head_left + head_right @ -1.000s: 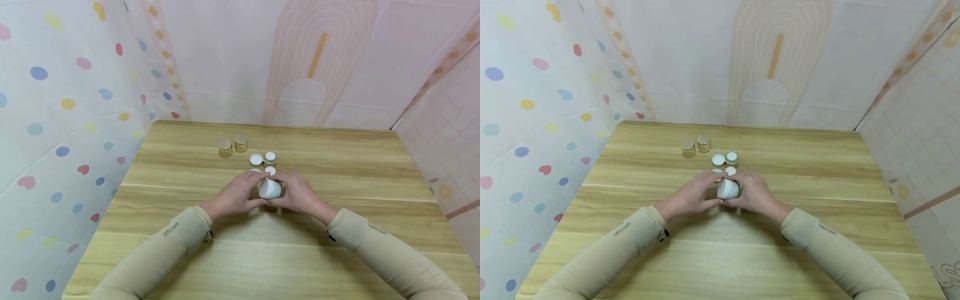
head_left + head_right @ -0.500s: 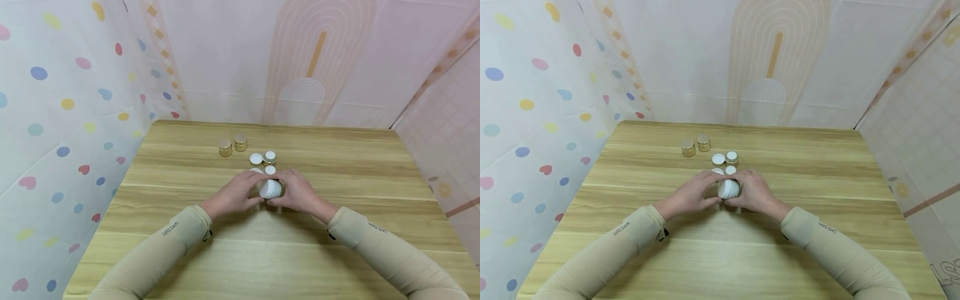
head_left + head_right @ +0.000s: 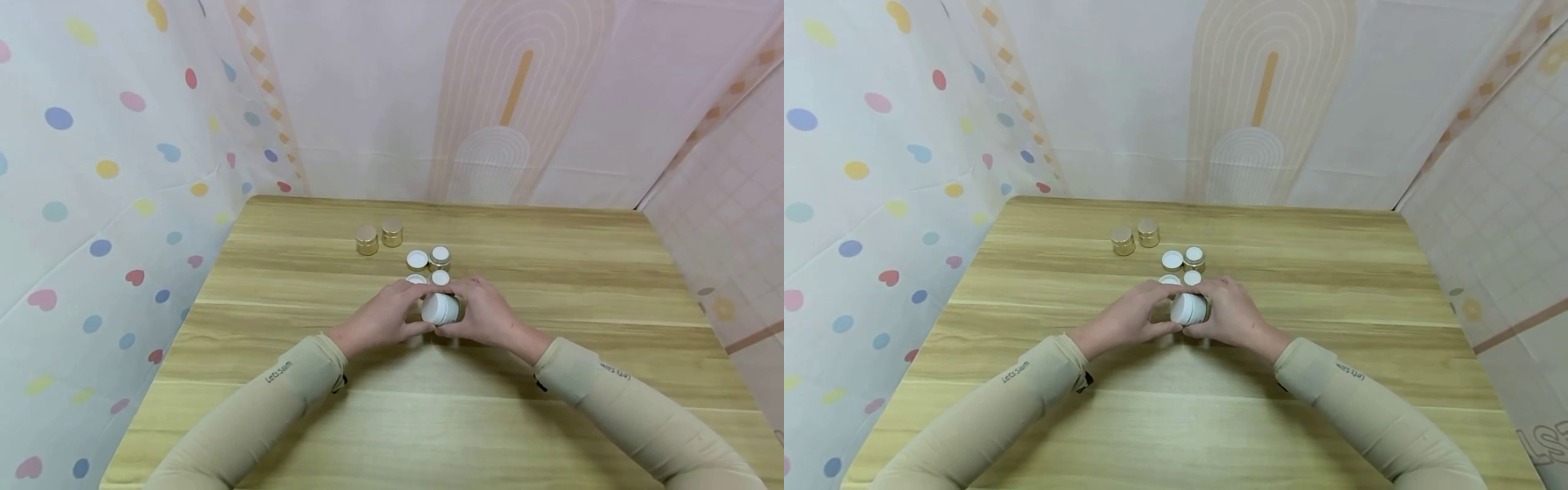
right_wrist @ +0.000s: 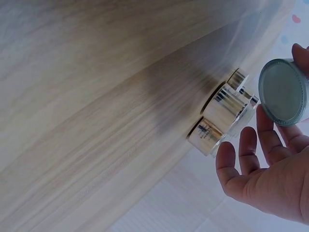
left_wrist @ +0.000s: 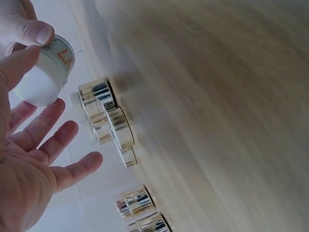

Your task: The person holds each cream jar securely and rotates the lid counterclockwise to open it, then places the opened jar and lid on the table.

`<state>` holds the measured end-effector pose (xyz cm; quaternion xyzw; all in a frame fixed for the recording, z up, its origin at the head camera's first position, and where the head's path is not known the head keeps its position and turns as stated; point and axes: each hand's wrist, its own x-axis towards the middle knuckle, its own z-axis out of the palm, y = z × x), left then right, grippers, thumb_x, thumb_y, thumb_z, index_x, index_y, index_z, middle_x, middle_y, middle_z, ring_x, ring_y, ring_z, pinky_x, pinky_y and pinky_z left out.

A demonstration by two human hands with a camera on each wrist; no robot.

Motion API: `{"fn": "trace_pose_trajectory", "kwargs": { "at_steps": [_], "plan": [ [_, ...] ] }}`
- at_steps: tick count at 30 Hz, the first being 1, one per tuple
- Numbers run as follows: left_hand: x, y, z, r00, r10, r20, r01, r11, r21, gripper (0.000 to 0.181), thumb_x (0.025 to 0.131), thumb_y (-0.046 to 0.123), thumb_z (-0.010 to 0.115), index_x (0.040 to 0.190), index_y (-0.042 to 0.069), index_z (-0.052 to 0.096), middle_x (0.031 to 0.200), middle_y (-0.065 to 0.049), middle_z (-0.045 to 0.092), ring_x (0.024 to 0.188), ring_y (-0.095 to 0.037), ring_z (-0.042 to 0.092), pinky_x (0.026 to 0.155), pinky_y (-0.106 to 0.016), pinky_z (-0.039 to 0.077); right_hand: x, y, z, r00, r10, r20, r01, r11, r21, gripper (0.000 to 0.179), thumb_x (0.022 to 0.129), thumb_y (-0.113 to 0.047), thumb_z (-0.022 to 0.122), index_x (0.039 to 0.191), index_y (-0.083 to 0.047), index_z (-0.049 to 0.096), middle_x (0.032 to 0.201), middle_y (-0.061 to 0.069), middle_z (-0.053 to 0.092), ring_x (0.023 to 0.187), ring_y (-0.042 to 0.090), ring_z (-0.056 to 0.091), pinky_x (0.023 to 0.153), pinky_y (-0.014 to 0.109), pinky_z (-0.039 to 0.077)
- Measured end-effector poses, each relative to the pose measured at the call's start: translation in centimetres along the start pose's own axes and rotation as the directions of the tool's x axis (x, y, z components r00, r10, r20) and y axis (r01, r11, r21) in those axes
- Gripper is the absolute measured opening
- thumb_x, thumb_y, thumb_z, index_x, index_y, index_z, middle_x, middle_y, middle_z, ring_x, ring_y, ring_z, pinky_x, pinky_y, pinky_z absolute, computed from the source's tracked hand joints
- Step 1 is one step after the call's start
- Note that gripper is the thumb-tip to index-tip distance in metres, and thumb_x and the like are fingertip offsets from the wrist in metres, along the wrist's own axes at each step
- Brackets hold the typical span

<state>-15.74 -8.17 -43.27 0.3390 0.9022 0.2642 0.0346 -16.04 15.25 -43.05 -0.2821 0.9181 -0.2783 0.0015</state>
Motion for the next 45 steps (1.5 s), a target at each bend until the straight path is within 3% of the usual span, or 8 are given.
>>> {"fn": "trace_pose_trajectory", "kwargs": {
  "at_steps": [9, 14, 18, 29, 34, 37, 42, 45],
  "plan": [
    [-0.1, 0.1, 0.1, 1.000, -0.026, 0.001, 0.026, 1.000, -0.015, 0.068, 0.094, 0.036, 0.083, 0.152, 0.012, 0.055, 0.139, -0.011, 0.069, 0.131, -0.030, 0.063, 0.112, -0.048, 0.053, 0.0, 0.1, 0.2, 0.999, -0.047, -0.023, 0.047, 0.999, -0.022, 0.064, 0.073, -0.030, 0.099, 0.128, -0.008, 0.075, 0.125, 0.008, 0.079, 0.114, 0.026, 0.072, 0.094, 0.044, 0.053],
    [-0.1, 0.2, 0.1, 0.998, 0.046, -0.039, -0.044, 0.998, 0.040, 0.073, 0.090, 0.031, 0.089, 0.153, 0.014, 0.055, 0.142, -0.012, 0.067, 0.133, -0.030, 0.063, 0.114, -0.048, 0.052, -0.1, 0.2, 0.2, 0.999, -0.038, -0.024, 0.037, 0.999, -0.016, 0.064, 0.072, -0.030, 0.099, 0.126, -0.008, 0.075, 0.125, 0.008, 0.079, 0.116, 0.028, 0.071, 0.097, 0.046, 0.053],
    [-0.2, 0.2, 0.1, 0.994, 0.082, -0.067, -0.078, 0.994, 0.072, 0.066, 0.091, 0.027, 0.088, 0.149, 0.019, 0.059, 0.137, -0.009, 0.069, 0.128, -0.026, 0.065, 0.111, -0.047, 0.053, -0.3, 0.1, 0.2, 0.999, -0.022, -0.033, 0.022, 1.000, -0.007, 0.066, 0.070, -0.029, 0.100, 0.128, -0.010, 0.075, 0.125, 0.010, 0.077, 0.115, 0.030, 0.068, 0.097, 0.047, 0.054],
    [-0.4, 0.2, 0.3, 0.998, 0.023, -0.060, -0.022, 1.000, 0.021, 0.058, 0.090, 0.032, 0.085, 0.140, 0.011, 0.063, 0.125, -0.007, 0.073, 0.123, -0.027, 0.065, 0.106, -0.048, 0.055, -0.8, -0.1, 0.6, 0.994, -0.066, -0.083, 0.061, 0.996, -0.061, 0.064, 0.069, -0.032, 0.100, 0.124, -0.013, 0.074, 0.120, 0.010, 0.073, 0.112, 0.034, 0.063, 0.094, 0.051, 0.055],
    [-0.3, 0.0, 0.3, 0.998, -0.024, -0.054, 0.023, 1.000, -0.015, 0.055, 0.089, 0.033, 0.084, 0.133, 0.008, 0.063, 0.119, -0.006, 0.072, 0.111, -0.023, 0.067, 0.096, -0.041, 0.058, -0.9, 0.1, 0.6, 0.996, -0.041, -0.075, 0.035, 0.996, -0.088, 0.065, 0.069, -0.033, 0.100, 0.125, -0.014, 0.074, 0.124, 0.011, 0.074, 0.114, 0.037, 0.063, 0.095, 0.056, 0.054],
    [-0.4, -0.5, 0.1, 0.997, -0.050, -0.058, 0.047, 0.997, -0.058, 0.056, 0.087, 0.030, 0.084, 0.133, 0.006, 0.062, 0.121, -0.007, 0.073, 0.112, -0.023, 0.069, 0.097, -0.040, 0.059, -0.9, 0.4, 0.4, 0.998, -0.016, -0.069, 0.010, 0.995, -0.095, 0.066, 0.069, -0.033, 0.100, 0.126, -0.013, 0.073, 0.130, 0.013, 0.074, 0.117, 0.040, 0.064, 0.098, 0.059, 0.054],
    [-0.9, -1.4, -0.3, 0.995, -0.010, -0.099, 0.004, 0.998, -0.061, 0.064, 0.087, 0.025, 0.083, 0.145, 0.012, 0.061, 0.136, -0.011, 0.071, 0.124, -0.028, 0.069, 0.107, -0.046, 0.057, -1.0, 0.6, 0.2, 0.998, 0.024, -0.054, -0.029, 0.996, -0.084, 0.067, 0.071, -0.034, 0.099, 0.129, -0.014, 0.072, 0.136, 0.011, 0.074, 0.121, 0.039, 0.063, 0.100, 0.061, 0.053],
    [-0.9, -1.7, -0.2, 0.993, 0.002, -0.118, -0.005, 1.000, -0.025, 0.059, 0.087, 0.026, 0.084, 0.141, 0.013, 0.064, 0.135, -0.011, 0.071, 0.123, -0.029, 0.069, 0.106, -0.048, 0.058, -0.9, 0.6, 0.2, 0.998, 0.049, -0.047, -0.052, 0.995, -0.080, 0.066, 0.073, -0.034, 0.097, 0.130, -0.014, 0.072, 0.134, 0.009, 0.075, 0.119, 0.037, 0.063, 0.099, 0.060, 0.053]
  ]
}}
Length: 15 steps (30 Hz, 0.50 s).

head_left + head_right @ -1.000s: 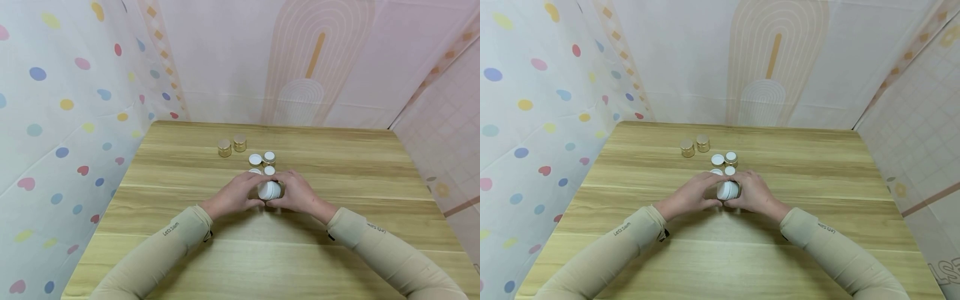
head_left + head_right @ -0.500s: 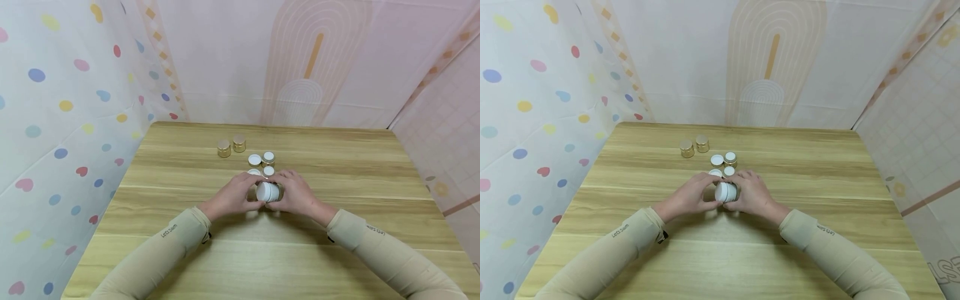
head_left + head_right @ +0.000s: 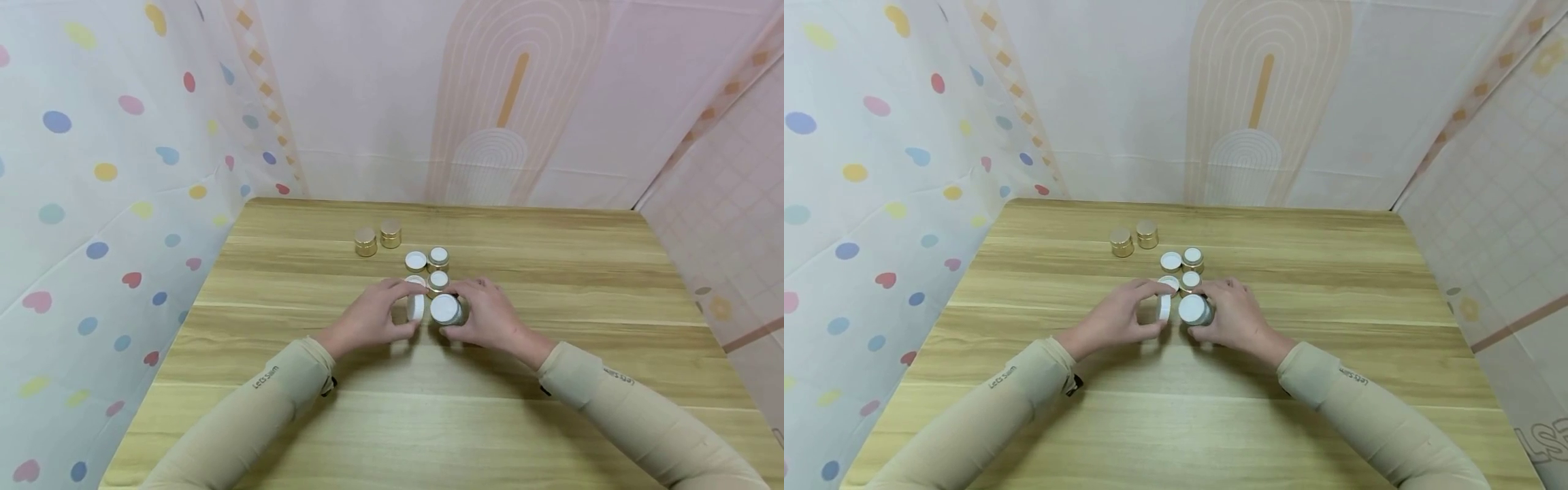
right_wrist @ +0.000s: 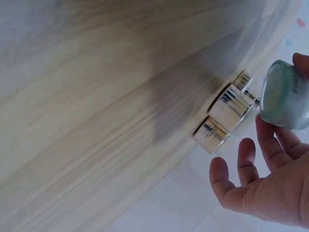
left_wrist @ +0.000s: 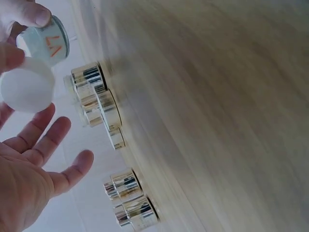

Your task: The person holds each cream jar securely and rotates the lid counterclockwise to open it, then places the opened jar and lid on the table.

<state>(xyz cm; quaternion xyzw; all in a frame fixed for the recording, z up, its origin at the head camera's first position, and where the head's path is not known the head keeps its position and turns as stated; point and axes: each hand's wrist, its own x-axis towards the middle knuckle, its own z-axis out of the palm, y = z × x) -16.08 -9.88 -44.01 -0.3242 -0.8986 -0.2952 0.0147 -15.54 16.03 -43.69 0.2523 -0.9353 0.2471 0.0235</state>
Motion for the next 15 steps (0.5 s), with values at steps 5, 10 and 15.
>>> {"fn": "trace_pose_trajectory", "kwargs": {
  "at_steps": [5, 10, 15],
  "plan": [
    [0.3, 0.2, 0.1, 0.991, -0.136, 0.017, 0.135, 0.989, 0.057, 0.050, 0.083, 0.031, 0.091, 0.118, 0.010, 0.063, 0.109, -0.005, 0.072, 0.106, -0.026, 0.067, 0.101, -0.049, 0.055, 0.3, -0.3, 0.1, 0.999, 0.040, 0.022, -0.040, 0.999, 0.003, 0.064, 0.074, -0.036, 0.096, 0.130, -0.014, 0.074, 0.132, 0.006, 0.077, 0.120, 0.036, 0.064, 0.099, 0.059, 0.052],
    [0.9, 0.5, 0.5, 0.957, -0.279, 0.083, 0.258, 0.945, 0.202, 0.051, 0.079, 0.046, 0.094, 0.103, 0.016, 0.059, 0.093, 0.001, 0.068, 0.101, -0.026, 0.064, 0.102, -0.052, 0.047, 0.8, -0.6, 0.5, 0.997, 0.064, 0.051, -0.062, 0.997, -0.035, 0.066, 0.075, -0.041, 0.096, 0.130, -0.012, 0.074, 0.131, 0.007, 0.077, 0.128, 0.036, 0.067, 0.108, 0.061, 0.050],
    [1.4, 0.6, 1.1, 0.940, -0.325, 0.108, 0.281, 0.911, 0.301, 0.057, 0.074, 0.053, 0.095, 0.097, 0.016, 0.058, 0.090, 0.003, 0.069, 0.094, -0.024, 0.062, 0.095, -0.050, 0.047, 1.1, -0.9, 1.0, 0.992, 0.109, 0.056, -0.105, 0.992, -0.069, 0.064, 0.075, -0.043, 0.094, 0.128, -0.012, 0.075, 0.129, 0.007, 0.078, 0.125, 0.035, 0.066, 0.104, 0.057, 0.050]
  ]
}}
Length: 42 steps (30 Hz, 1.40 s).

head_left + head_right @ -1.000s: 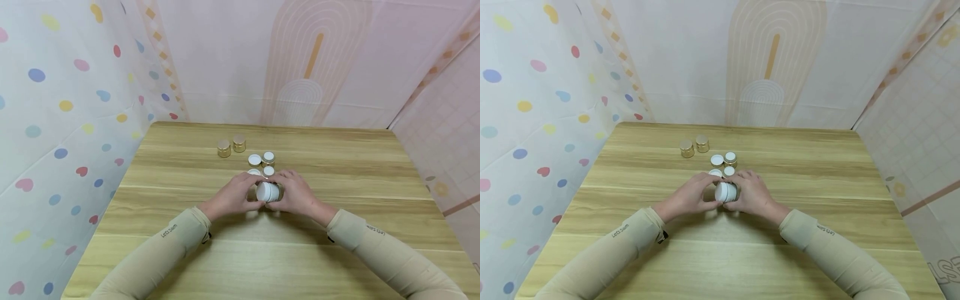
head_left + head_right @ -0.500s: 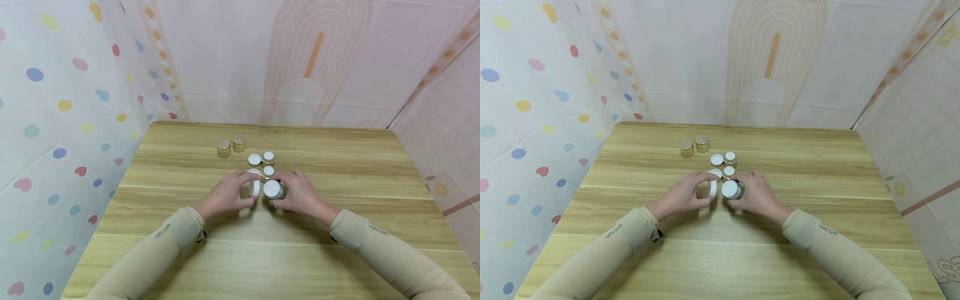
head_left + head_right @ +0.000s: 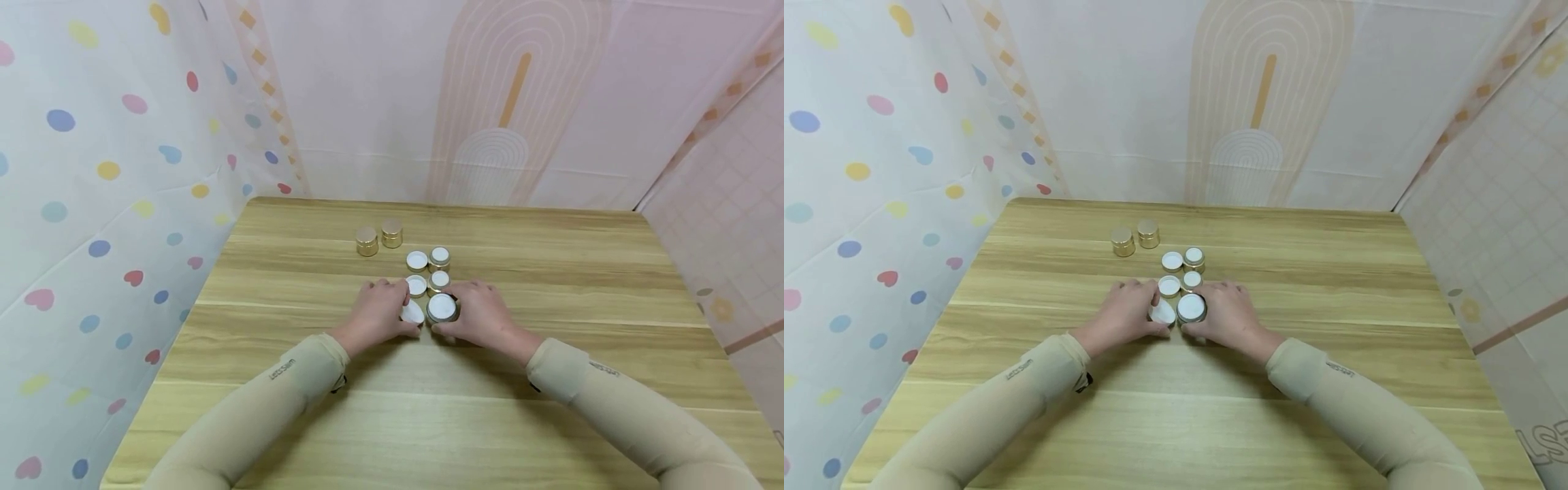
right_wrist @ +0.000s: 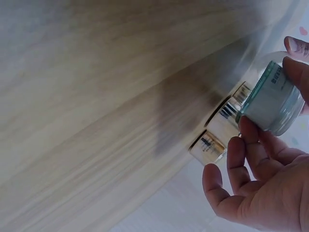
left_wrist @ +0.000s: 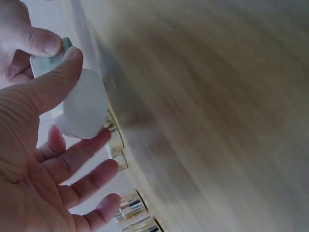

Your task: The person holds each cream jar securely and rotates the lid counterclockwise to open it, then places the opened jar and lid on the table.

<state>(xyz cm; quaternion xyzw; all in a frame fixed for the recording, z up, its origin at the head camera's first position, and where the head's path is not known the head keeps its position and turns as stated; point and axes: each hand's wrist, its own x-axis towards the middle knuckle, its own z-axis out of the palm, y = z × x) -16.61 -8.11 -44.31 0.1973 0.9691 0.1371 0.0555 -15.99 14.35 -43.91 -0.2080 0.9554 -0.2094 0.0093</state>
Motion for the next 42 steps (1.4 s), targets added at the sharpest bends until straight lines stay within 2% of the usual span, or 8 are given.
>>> {"fn": "trace_pose_trajectory", "kwargs": {
  "at_steps": [7, 17, 33, 35, 37, 39, 40, 42],
  "plan": [
    [0.8, 0.6, 0.3, 1.000, -0.015, -0.025, 0.017, 0.997, 0.079, 0.059, 0.072, 0.054, 0.097, 0.100, 0.013, 0.064, 0.098, -0.006, 0.077, 0.097, -0.031, 0.068, 0.089, -0.049, 0.050, 0.3, -0.1, 0.4, 0.999, 0.041, 0.006, -0.041, 0.999, -0.020, 0.061, 0.075, -0.045, 0.095, 0.122, -0.013, 0.075, 0.123, 0.007, 0.079, 0.121, 0.035, 0.066, 0.098, 0.054, 0.049],
    [2.0, 0.6, 0.9, 0.995, -0.060, -0.080, 0.073, 0.984, 0.161, 0.077, 0.066, 0.061, 0.096, 0.108, 0.005, 0.064, 0.105, -0.014, 0.075, 0.099, -0.035, 0.071, 0.088, -0.050, 0.056, 1.2, 0.1, 0.8, 0.997, 0.072, -0.001, -0.072, 0.997, -0.036, 0.056, 0.074, -0.047, 0.095, 0.116, -0.015, 0.075, 0.110, 0.003, 0.079, 0.107, 0.033, 0.066, 0.091, 0.052, 0.049],
    [1.8, 0.4, 0.8, 0.997, -0.069, -0.042, 0.073, 0.992, 0.102, 0.078, 0.066, 0.064, 0.095, 0.108, 0.005, 0.064, 0.107, -0.013, 0.074, 0.105, -0.034, 0.069, 0.098, -0.050, 0.054, 1.1, 0.8, 0.9, 0.996, 0.084, -0.011, -0.084, 0.996, -0.005, 0.070, 0.075, -0.057, 0.093, 0.127, -0.013, 0.074, 0.123, 0.005, 0.079, 0.112, 0.033, 0.066, 0.096, 0.054, 0.047],
    [1.8, 0.2, 0.7, 0.997, -0.070, -0.039, 0.073, 0.995, 0.073, 0.077, 0.068, 0.069, 0.092, 0.106, 0.008, 0.066, 0.104, -0.009, 0.074, 0.103, -0.031, 0.069, 0.097, -0.050, 0.054, 1.0, 0.9, 0.9, 0.997, 0.081, -0.016, -0.081, 0.997, -0.005, 0.070, 0.076, -0.057, 0.092, 0.128, -0.013, 0.074, 0.122, 0.005, 0.079, 0.113, 0.033, 0.067, 0.096, 0.054, 0.047],
    [1.8, -0.2, 0.5, 0.995, -0.090, -0.030, 0.089, 0.996, -0.012, 0.074, 0.070, 0.075, 0.087, 0.101, 0.011, 0.067, 0.095, -0.006, 0.073, 0.093, -0.026, 0.069, 0.089, -0.045, 0.055, 0.9, 1.1, 0.7, 0.997, 0.080, -0.012, -0.080, 0.997, -0.001, 0.071, 0.079, -0.060, 0.089, 0.128, -0.011, 0.074, 0.120, 0.006, 0.079, 0.113, 0.032, 0.068, 0.097, 0.054, 0.049],
    [1.9, -1.0, 0.0, 0.987, -0.160, -0.002, 0.157, 0.974, -0.164, 0.073, 0.077, 0.079, 0.080, 0.100, 0.011, 0.065, 0.091, -0.005, 0.070, 0.084, -0.023, 0.065, 0.080, -0.043, 0.056, 0.8, 1.3, 0.3, 0.996, 0.090, 0.005, -0.090, 0.996, 0.015, 0.074, 0.081, -0.063, 0.087, 0.129, -0.008, 0.073, 0.119, 0.008, 0.079, 0.114, 0.032, 0.070, 0.099, 0.054, 0.051],
    [2.0, -1.6, -0.3, 0.977, -0.211, 0.011, 0.206, 0.942, -0.266, 0.072, 0.080, 0.078, 0.078, 0.102, 0.011, 0.063, 0.092, -0.007, 0.069, 0.082, -0.024, 0.064, 0.077, -0.043, 0.056, 0.8, 1.5, 0.1, 0.995, 0.097, 0.016, -0.098, 0.995, 0.030, 0.075, 0.082, -0.063, 0.085, 0.129, -0.006, 0.072, 0.120, 0.009, 0.078, 0.114, 0.033, 0.071, 0.100, 0.054, 0.053],
    [2.4, -2.8, -1.0, 0.942, -0.336, 0.006, 0.297, 0.825, -0.481, 0.073, 0.086, 0.067, 0.079, 0.116, 0.004, 0.058, 0.105, -0.014, 0.066, 0.088, -0.026, 0.062, 0.081, -0.043, 0.057, 0.6, 1.7, -0.6, 0.992, 0.121, 0.040, -0.123, 0.990, 0.065, 0.076, 0.085, -0.064, 0.083, 0.130, -0.003, 0.071, 0.121, 0.013, 0.078, 0.115, 0.034, 0.072, 0.100, 0.053, 0.056]
  ]
}}
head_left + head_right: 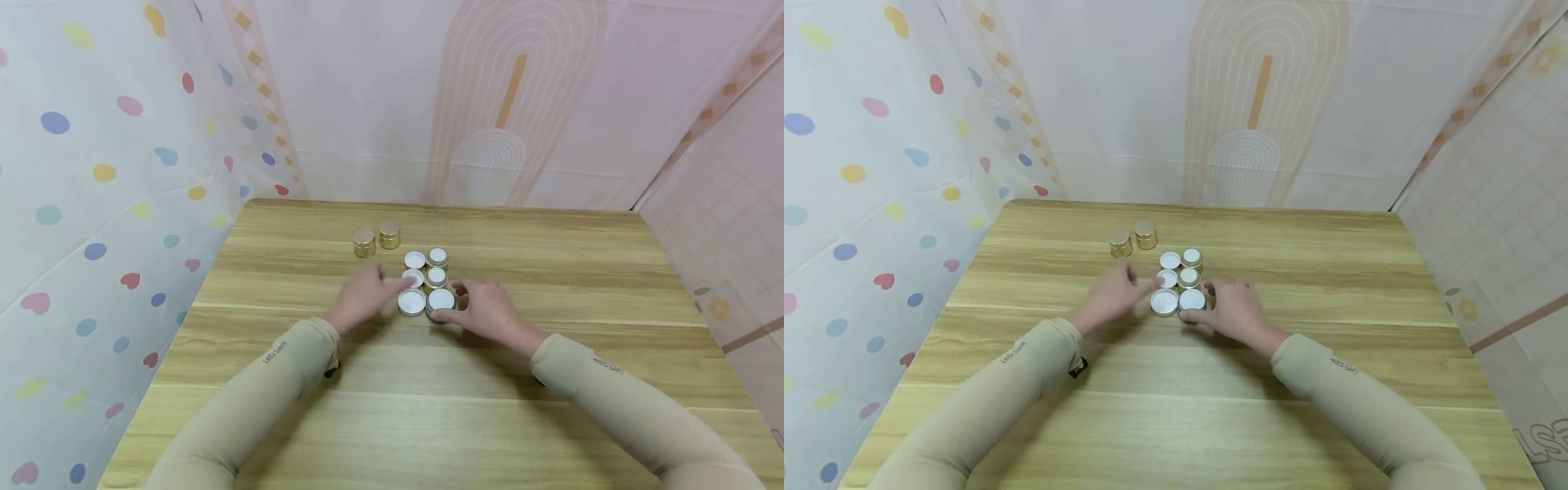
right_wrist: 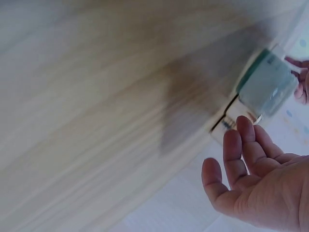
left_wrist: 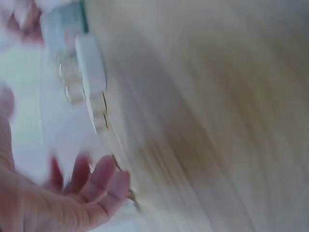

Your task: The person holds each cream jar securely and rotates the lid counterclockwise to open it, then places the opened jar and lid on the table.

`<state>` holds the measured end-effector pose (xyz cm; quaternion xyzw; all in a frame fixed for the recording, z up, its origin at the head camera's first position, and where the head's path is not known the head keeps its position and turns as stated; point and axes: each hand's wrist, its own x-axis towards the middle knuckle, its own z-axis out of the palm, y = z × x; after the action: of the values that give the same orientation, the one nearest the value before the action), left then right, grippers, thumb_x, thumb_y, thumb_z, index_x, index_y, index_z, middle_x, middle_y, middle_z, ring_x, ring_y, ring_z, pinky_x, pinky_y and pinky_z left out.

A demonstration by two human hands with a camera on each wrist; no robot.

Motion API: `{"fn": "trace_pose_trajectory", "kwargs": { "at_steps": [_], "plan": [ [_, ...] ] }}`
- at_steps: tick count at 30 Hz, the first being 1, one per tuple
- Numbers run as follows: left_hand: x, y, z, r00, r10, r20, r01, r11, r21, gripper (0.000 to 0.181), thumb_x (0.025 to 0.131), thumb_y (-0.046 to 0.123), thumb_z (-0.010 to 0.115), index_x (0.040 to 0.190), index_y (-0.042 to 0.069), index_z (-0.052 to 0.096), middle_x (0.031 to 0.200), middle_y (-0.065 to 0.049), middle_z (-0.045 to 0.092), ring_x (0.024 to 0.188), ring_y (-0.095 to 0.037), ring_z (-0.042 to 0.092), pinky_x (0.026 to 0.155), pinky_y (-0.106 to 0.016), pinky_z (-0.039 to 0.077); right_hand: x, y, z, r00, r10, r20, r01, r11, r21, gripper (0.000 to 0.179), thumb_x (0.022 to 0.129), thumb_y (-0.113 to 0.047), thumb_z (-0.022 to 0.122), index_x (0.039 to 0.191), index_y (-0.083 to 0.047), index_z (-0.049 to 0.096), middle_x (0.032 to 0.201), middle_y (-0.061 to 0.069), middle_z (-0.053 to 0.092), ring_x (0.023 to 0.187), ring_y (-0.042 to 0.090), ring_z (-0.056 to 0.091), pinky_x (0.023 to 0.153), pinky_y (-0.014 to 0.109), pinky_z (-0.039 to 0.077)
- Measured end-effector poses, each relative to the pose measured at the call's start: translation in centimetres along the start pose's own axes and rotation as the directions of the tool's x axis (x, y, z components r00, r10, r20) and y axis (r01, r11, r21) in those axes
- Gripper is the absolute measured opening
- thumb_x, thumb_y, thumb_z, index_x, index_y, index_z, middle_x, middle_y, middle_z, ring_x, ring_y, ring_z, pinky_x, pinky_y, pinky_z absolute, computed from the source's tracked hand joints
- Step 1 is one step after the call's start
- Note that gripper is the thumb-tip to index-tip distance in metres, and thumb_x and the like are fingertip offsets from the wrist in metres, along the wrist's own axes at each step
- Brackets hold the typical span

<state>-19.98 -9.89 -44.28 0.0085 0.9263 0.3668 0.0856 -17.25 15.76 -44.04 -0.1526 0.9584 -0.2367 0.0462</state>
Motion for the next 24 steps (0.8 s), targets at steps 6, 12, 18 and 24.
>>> {"fn": "trace_pose_trajectory", "kwargs": {
  "at_steps": [6, 12, 18, 24],
  "plan": [
    [3.1, -1.9, -2.5, 0.963, -0.176, -0.202, 0.107, 0.943, -0.314, 0.108, 0.086, 0.031, 0.091, 0.160, -0.004, 0.022, 0.161, -0.031, 0.032, 0.148, -0.045, 0.041, 0.126, -0.053, 0.039, -0.6, 1.1, -1.1, 1.000, 0.024, 0.007, -0.024, 0.995, 0.093, 0.065, 0.092, -0.054, 0.081, 0.130, -0.001, 0.070, 0.125, 0.015, 0.077, 0.115, 0.033, 0.072, 0.096, 0.050, 0.059],
    [5.3, -3.4, -3.2, 0.978, -0.189, -0.092, 0.156, 0.944, -0.291, 0.106, 0.086, 0.026, 0.091, 0.163, -0.006, 0.025, 0.166, -0.030, 0.037, 0.155, -0.045, 0.039, 0.129, -0.052, 0.035, -1.1, 1.6, -0.8, 1.000, -0.006, 0.016, 0.004, 0.990, 0.143, 0.061, 0.093, -0.050, 0.081, 0.128, -0.001, 0.070, 0.122, 0.014, 0.077, 0.110, 0.030, 0.072, 0.095, 0.048, 0.060],
    [6.7, -3.8, -3.3, 0.979, -0.179, -0.096, 0.148, 0.952, -0.267, 0.084, 0.087, 0.021, 0.090, 0.153, -0.005, 0.045, 0.153, -0.024, 0.056, 0.143, -0.040, 0.054, 0.122, -0.050, 0.045, -1.4, 1.5, -0.8, 1.000, -0.016, 0.012, 0.014, 0.990, 0.140, 0.061, 0.094, -0.049, 0.081, 0.130, -0.001, 0.070, 0.122, 0.014, 0.077, 0.110, 0.030, 0.073, 0.095, 0.049, 0.060],
    [7.7, -3.3, -3.0, 0.969, -0.203, -0.139, 0.175, 0.966, -0.189, 0.077, 0.085, 0.024, 0.091, 0.146, -0.003, 0.053, 0.146, -0.023, 0.063, 0.133, -0.039, 0.062, 0.116, -0.050, 0.051, -1.7, 1.5, -1.1, 1.000, -0.017, 0.015, 0.014, 0.989, 0.144, 0.058, 0.095, -0.045, 0.081, 0.130, 0.000, 0.069, 0.121, 0.014, 0.077, 0.110, 0.030, 0.072, 0.095, 0.049, 0.060]
  ]
}}
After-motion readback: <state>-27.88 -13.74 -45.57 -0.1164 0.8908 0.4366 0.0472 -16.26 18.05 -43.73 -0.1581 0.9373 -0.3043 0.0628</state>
